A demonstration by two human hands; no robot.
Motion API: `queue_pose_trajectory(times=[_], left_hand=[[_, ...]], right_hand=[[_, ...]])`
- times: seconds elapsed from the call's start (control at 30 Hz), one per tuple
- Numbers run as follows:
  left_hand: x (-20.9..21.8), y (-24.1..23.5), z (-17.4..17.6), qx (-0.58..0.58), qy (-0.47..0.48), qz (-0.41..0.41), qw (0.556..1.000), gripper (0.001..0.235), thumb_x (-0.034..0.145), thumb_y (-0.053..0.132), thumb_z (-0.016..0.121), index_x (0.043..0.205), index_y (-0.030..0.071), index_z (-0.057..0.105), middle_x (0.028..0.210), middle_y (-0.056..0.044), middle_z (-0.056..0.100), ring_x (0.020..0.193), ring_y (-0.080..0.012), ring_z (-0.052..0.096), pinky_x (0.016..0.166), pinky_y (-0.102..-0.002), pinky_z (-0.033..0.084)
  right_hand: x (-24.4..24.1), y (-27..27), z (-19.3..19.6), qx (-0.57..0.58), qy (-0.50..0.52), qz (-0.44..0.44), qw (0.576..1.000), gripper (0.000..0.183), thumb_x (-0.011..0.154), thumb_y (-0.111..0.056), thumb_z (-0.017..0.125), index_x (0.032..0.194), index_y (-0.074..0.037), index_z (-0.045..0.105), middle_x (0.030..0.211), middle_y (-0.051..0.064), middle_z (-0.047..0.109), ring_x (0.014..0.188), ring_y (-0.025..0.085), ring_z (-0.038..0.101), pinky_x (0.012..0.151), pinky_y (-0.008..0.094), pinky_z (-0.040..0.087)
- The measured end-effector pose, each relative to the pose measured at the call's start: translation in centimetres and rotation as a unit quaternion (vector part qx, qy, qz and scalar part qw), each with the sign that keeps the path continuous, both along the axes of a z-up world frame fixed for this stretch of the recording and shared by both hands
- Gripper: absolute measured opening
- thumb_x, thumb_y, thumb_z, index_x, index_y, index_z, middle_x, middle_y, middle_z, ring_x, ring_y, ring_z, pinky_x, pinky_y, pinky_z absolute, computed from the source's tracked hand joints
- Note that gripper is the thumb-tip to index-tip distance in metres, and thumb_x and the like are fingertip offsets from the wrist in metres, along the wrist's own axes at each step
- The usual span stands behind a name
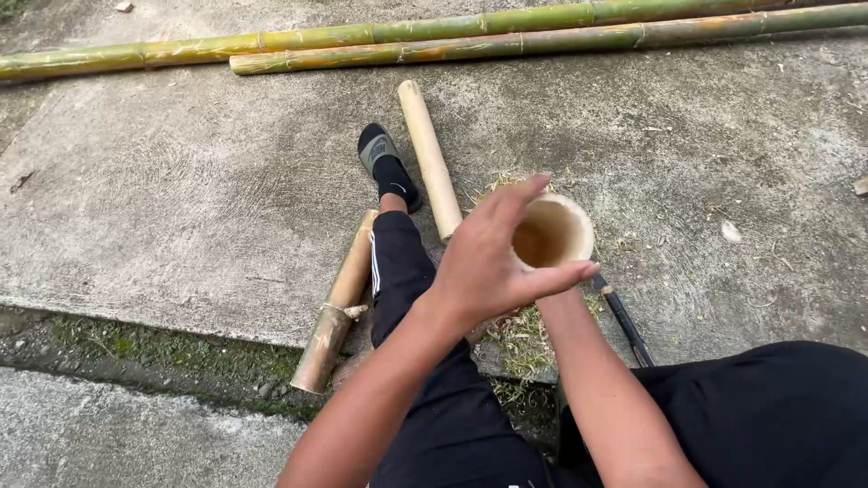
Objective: Scraping the surface of a bamboo stalk and scoring it with a large knife.
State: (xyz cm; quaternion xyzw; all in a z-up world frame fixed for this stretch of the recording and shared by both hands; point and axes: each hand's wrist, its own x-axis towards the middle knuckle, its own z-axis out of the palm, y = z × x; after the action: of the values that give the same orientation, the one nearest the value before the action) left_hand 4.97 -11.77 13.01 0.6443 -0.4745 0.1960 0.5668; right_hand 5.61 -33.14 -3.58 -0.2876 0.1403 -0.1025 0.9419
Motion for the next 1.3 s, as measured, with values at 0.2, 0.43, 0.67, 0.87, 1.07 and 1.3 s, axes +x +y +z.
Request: queue_pose_trajectory(times=[0.2,0.43,0.67,0.87,1.07,1.3], left_hand=[[2.1,-6.1,1.5,0.063,-0.075,0.056,0.994,0.061,0.088,0.049,0.071,0.136,0.013,0.063,0.124,-0.011,0.066,0.106,-0.0283,0.069,0.084,-0.040,0.060],[8.3,-7.2,4.1,0.237,-0.117,0.152,0.952,0.056,0.088,0.053,0.070,0.113,0.003,0.068,0.102,-0.016,0.064,0.088,-0.0309,0.068,0.066,-0.044,0.057],[7.7,-6.5,5.2,0.143,-0.118,0.179,0.966,0.045,0.088,0.043,0.076,0.112,0.005,0.071,0.106,-0.013,0.067,0.094,-0.0322,0.070,0.079,-0.044,0.057],[7.5,-7.2,4.3,0.186,-0.115,0.213,0.952,0.046,0.089,0.045,0.075,0.112,0.006,0.072,0.102,-0.014,0.065,0.091,-0.0337,0.067,0.076,-0.047,0.054],[8.7,-8.3,4.4,0.179,-0.101,0.220,0.954,0.046,0.099,0.053,0.064,0.106,0.008,0.071,0.100,-0.013,0.064,0.091,-0.0334,0.066,0.078,-0.047,0.052],[10.6,-11.0,3.7,0.120,-0.060,0.232,0.963,0.037,0.102,0.042,0.056,0.097,0.008,0.070,0.096,-0.015,0.064,0.089,-0.0368,0.063,0.076,-0.049,0.050]], right_hand=[[1.1,-1.8,-2.4,0.002,0.159,0.051,0.986,0.069,0.099,-0.059,0.043,0.130,0.002,0.053,0.113,0.015,0.067,0.104,0.027,0.066,0.093,0.045,0.058],[-0.1,-8.8,-10.3,-0.148,0.370,0.013,0.917,0.084,0.098,-0.064,0.036,0.135,0.011,0.045,0.116,0.025,0.062,0.101,0.034,0.063,0.091,0.051,0.056],[-13.8,-17.6,-23.7,-0.577,0.721,-0.071,0.377,0.091,0.069,-0.030,0.084,0.144,0.002,0.044,0.145,0.021,0.046,0.136,0.035,0.041,0.112,0.052,0.030],[-17.1,-19.8,-28.2,-0.625,0.686,-0.037,0.371,0.059,0.088,-0.026,0.073,0.140,-0.005,0.056,0.141,0.017,0.056,0.139,0.035,0.046,0.112,0.057,0.036],[-16.1,-24.6,-31.8,-0.682,0.651,-0.012,0.332,0.036,0.090,-0.026,0.069,0.121,-0.008,0.075,0.137,0.016,0.062,0.136,0.035,0.053,0.106,0.053,0.045],[-10.4,-21.2,-23.6,-0.593,0.616,0.021,0.518,0.047,0.082,-0.032,0.068,0.118,-0.001,0.075,0.113,0.023,0.074,0.109,0.038,0.071,0.092,0.045,0.055]])
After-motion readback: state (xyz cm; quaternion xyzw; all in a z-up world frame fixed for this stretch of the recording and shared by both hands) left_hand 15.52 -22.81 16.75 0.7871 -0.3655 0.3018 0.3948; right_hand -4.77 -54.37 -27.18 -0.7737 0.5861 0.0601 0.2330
